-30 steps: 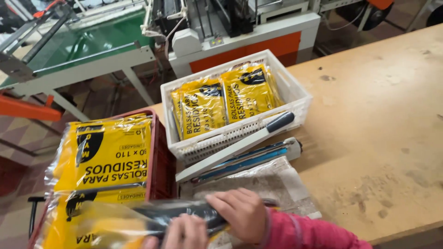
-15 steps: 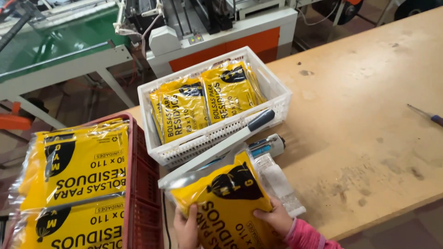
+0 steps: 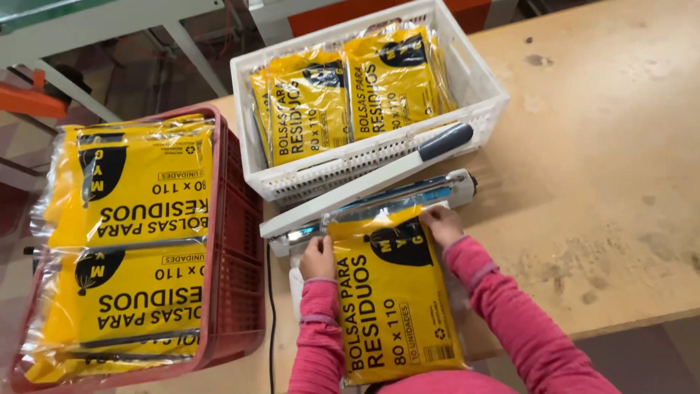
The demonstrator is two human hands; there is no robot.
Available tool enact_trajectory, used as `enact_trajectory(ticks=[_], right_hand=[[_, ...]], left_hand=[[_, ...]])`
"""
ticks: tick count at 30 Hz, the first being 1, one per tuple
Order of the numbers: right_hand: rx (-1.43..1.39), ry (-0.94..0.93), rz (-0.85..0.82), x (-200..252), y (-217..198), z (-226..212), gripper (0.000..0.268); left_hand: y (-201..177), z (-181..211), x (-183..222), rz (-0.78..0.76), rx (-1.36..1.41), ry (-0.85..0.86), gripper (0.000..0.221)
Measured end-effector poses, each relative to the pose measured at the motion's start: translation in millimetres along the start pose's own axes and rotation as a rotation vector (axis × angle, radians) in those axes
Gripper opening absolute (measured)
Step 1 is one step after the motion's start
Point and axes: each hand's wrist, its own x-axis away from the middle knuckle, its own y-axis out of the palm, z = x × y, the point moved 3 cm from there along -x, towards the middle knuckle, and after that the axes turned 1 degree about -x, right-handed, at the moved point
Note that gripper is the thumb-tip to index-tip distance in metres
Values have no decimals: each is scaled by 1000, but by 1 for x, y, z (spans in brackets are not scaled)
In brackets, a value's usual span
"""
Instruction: Sealing plastic bags using a manual heat sealer and transferring them to a storage crate.
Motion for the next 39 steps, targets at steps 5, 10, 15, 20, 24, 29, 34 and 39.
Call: enact_trajectory(ticks=[5, 10, 15, 20, 24, 29, 34, 39], right_hand=[[304, -11, 52, -32, 10, -6, 26], [248, -3, 71, -19, -3, -37, 21], [306, -46, 76, -11, -7, -52, 21], [381, -214, 161, -13, 2, -46, 14], [446, -419, 378, -35, 24, -16, 6], [573, -574, 534, -42, 27, -13, 8], [590, -628, 612, -38, 26, -14, 10], [554, -643, 598, -38, 22, -16, 14]], left_hand=[[7, -19, -23, 163, -92, -51, 23], [13, -24, -36, 189, -115, -126, 26], [11, -19, -37, 176, -127, -193, 29], [6, -9, -36, 171, -82, -251, 29], [8, -7, -34, 193, -102, -255, 29], [5, -1, -31, 240, -77, -191, 30], [13, -10, -33, 288, -99, -161, 29], [10, -9, -26, 335, -98, -132, 25]])
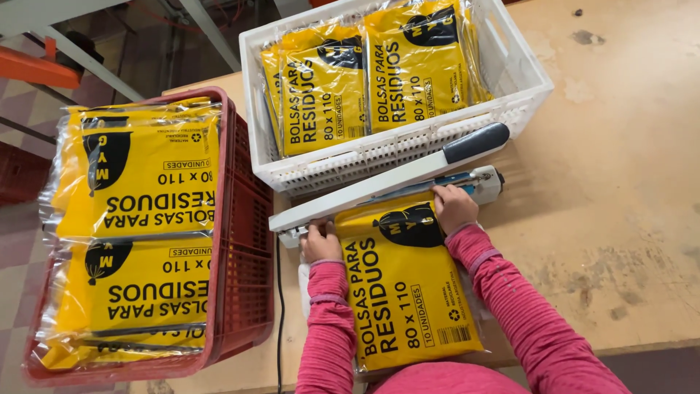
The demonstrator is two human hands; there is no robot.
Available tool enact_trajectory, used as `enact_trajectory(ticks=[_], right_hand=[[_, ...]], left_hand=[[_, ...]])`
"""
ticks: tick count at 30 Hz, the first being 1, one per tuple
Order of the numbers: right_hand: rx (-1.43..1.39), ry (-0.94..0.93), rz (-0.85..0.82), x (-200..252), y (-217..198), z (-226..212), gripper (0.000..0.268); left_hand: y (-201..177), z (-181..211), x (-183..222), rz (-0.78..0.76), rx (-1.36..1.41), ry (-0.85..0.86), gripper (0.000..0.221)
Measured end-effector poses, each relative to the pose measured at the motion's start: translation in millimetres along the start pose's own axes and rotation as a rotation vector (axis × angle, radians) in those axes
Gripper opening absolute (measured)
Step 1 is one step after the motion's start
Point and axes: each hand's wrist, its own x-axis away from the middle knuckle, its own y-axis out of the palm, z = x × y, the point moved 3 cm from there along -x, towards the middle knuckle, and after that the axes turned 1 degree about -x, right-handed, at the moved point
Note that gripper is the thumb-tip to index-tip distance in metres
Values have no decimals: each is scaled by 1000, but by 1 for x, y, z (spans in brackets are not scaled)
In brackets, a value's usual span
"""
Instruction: Sealing plastic bags using a manual heat sealer and transferring them to a storage crate.
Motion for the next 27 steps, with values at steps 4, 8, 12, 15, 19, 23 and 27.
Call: enact_trajectory(ticks=[4, 8, 12, 15, 19, 23, 27], right_hand=[[-21, -15, 32, -1, -4, -1, 12], [-53, -6, 16, 0, -3, 2, 16], [-146, 40, 19, -1, -2, 9, 18], [-229, 155, -61, -8, -27, 8, 22], [-351, -88, 222, -39, -106, -38, 13], [-372, -526, 393, -103, -184, -120, 9], [-250, -608, 117, -149, -139, -128, 29]], left_hand=[[-4, 5, 3, 12, -17, 134, 9], [13, -8, -5, 48, -55, 162, 15], [11, -11, 0, 46, -30, 129, 12], [20, -19, -2, 69, 6, 82, 13], [26, -18, -8, 71, 28, 45, 17], [30, -19, -9, 47, 25, -3, 21], [28, -14, -6, 39, 13, 0, 24]])
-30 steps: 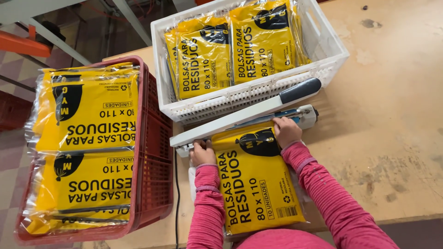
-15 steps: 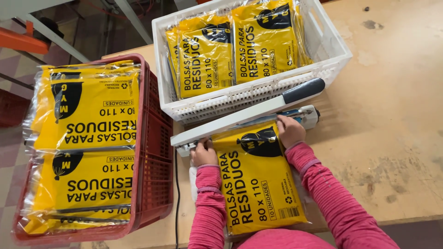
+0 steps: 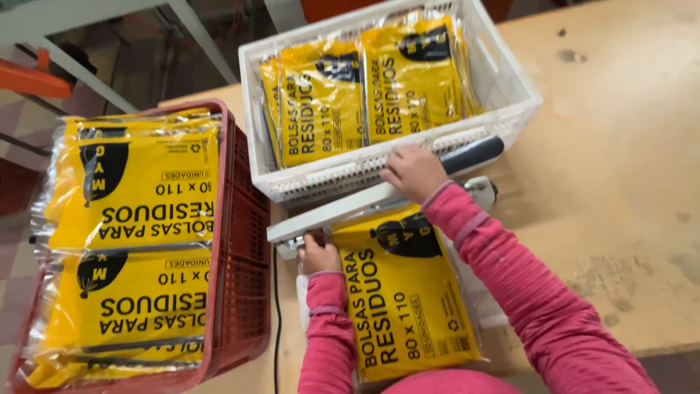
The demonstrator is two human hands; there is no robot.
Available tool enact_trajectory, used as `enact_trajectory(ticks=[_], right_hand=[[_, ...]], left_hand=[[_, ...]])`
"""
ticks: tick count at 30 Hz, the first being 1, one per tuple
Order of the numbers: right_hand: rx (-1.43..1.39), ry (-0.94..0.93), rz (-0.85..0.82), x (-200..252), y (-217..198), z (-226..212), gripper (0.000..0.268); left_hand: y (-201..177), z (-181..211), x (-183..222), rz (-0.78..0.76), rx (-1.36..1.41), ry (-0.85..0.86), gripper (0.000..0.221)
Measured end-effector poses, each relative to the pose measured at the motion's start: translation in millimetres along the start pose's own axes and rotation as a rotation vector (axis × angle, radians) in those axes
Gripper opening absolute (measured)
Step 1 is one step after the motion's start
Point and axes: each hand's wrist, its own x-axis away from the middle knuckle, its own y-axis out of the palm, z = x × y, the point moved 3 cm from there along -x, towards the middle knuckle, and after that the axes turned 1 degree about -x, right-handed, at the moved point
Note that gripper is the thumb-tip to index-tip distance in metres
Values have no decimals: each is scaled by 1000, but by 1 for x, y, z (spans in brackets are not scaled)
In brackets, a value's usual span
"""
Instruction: Sealing plastic bags using a manual heat sealer and transferring them to a storage crate.
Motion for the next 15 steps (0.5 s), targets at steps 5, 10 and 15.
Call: enact_trajectory(ticks=[5, 10, 15], right_hand=[[35, 413, -826, 38, 50, 21, 71], [-17, 509, -890, 67, 62, 22, 73], [-28, 499, -851, 83, 79, 26, 67]], left_hand=[[-18, 14, 6, 68, 45, 53, 21], [-16, 14, 5, 133, 54, 74, 20], [-37, 21, 15, 130, 69, 121, 21]])
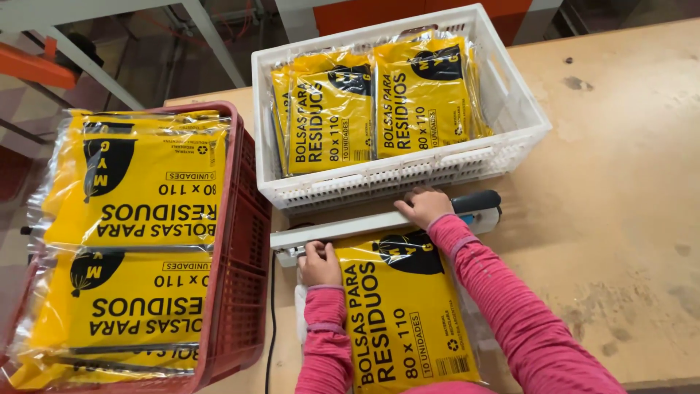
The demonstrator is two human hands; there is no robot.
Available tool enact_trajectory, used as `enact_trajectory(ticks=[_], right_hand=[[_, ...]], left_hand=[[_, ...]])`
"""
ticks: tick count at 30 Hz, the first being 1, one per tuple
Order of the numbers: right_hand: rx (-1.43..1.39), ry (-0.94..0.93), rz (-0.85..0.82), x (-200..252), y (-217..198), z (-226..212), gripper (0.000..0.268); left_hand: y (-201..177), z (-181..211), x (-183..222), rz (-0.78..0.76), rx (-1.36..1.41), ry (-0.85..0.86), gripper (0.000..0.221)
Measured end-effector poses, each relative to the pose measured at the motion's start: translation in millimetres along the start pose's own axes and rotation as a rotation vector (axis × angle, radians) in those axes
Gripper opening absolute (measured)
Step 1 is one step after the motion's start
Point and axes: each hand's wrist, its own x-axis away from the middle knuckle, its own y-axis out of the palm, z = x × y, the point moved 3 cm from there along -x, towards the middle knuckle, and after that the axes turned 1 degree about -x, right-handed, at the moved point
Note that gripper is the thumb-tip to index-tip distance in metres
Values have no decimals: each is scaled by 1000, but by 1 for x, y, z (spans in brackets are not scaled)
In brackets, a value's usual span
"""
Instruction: Sealing plastic bags using a manual heat sealer and transferring them to a storage crate.
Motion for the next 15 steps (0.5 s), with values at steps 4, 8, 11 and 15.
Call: enact_trajectory(ticks=[4, 8, 11, 15], right_hand=[[49, 6, 29, -11, 17, 11, 69], [5, 40, -190, -3, -15, -7, 70], [12, 34, -172, -3, -11, -6, 73], [12, 59, -201, -3, -9, -6, 72]], left_hand=[[-8, -2, 18, -315, -112, -94, 45], [-72, 48, 35, -733, -201, -238, 46], [-88, 54, 41, -837, -310, -208, 53], [-80, 34, 51, -855, -401, -111, 61]])
